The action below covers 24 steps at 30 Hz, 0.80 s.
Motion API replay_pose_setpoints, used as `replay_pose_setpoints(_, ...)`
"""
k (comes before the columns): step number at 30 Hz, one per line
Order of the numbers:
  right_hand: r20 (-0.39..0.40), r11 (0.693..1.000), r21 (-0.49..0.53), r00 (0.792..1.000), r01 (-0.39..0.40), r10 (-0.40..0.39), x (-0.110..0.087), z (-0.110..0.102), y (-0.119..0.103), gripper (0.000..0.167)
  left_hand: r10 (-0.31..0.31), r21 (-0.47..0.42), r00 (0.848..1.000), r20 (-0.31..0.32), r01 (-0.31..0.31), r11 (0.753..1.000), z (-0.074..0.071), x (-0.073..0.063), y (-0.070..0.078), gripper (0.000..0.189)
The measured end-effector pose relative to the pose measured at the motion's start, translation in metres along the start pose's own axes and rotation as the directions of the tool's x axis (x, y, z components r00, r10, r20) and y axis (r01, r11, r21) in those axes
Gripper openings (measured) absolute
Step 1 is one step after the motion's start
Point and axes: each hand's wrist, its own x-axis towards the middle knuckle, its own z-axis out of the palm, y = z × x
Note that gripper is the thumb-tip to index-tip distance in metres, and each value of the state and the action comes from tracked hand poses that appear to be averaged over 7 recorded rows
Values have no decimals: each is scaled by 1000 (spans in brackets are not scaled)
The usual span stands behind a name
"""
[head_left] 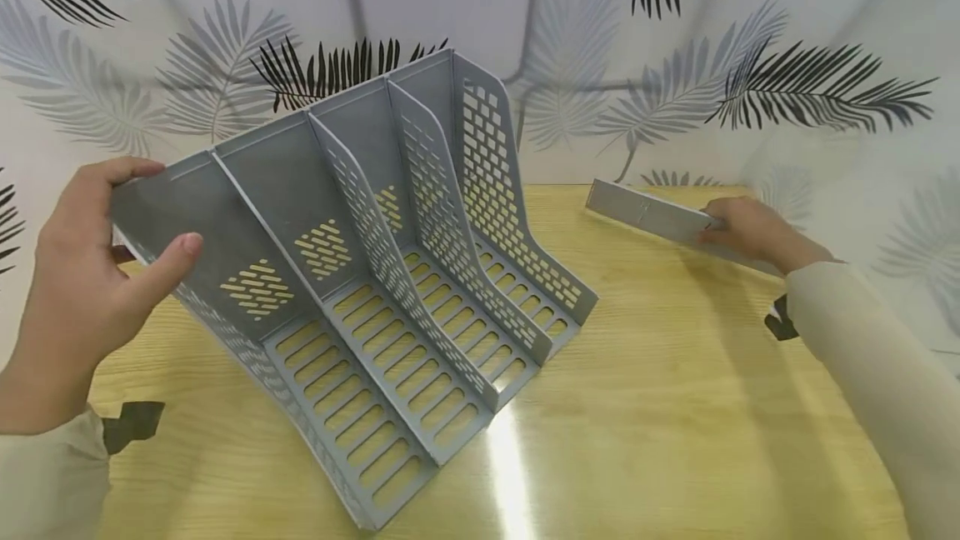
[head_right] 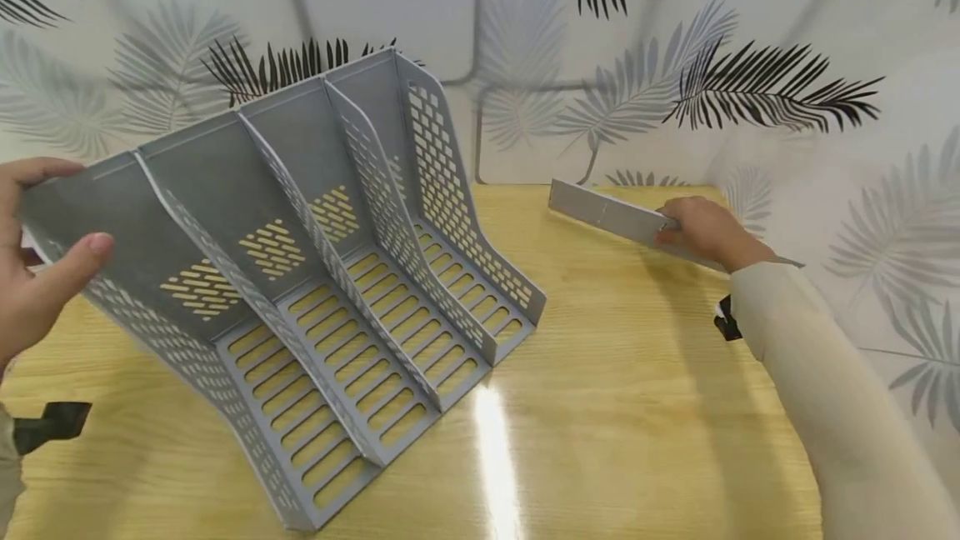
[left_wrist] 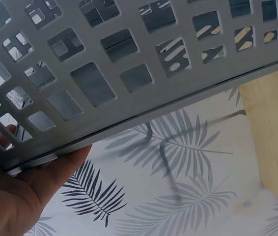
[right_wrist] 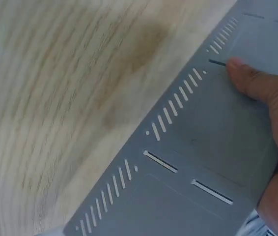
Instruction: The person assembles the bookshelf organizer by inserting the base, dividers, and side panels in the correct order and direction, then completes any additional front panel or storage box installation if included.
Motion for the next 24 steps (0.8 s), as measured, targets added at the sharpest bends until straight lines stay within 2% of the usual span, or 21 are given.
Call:
replay_pose_setpoints(2,-30,1000,-16,999,19,-19,-17,-7,-7,10,-30,6,1000,1,30,1000,-1,7,-2,61)
replay_pose_setpoints(5,-118,988,-66,982,140,-147,-45,-15,-18,10,-40,9,999,3,40,999,2,11,-2,60)
replay_pose_setpoints(7,-191,962,-116,945,248,-266,-62,-16,-25,22,-26,5,1000,6,26,1000,5,10,-1,62)
replay_pose_setpoints(9,-245,923,-152,891,354,-382,-74,-14,-32,32,-7,0,1000,4,7,1000,6,8,2,64)
replay_pose_setpoints(11,-268,898,-165,858,407,-438,-83,-9,-43,38,2,3,1000,9,-2,1000,7,6,4,66)
replay_pose_setpoints(13,-272,884,-168,841,436,-467,-90,-2,-56,40,-7,13,1000,19,6,1000,8,3,6,66)
replay_pose_setpoints(16,-262,878,-169,838,449,-479,-98,6,-75,40,-27,30,998,50,26,999,7,-3,14,69)
replay_pose_setpoints(19,-249,877,-158,841,454,-481,-100,12,-90,43,-82,62,994,74,77,995,3,-17,28,74)
replay_pose_setpoints(22,-242,876,-150,842,458,-482,-98,17,-98,50,-172,152,979,112,154,976,-5,-36,42,80)
replay_pose_setpoints(24,-239,876,-147,843,459,-482,-95,20,-100,54,-213,202,963,162,179,963,-12,-46,47,84)
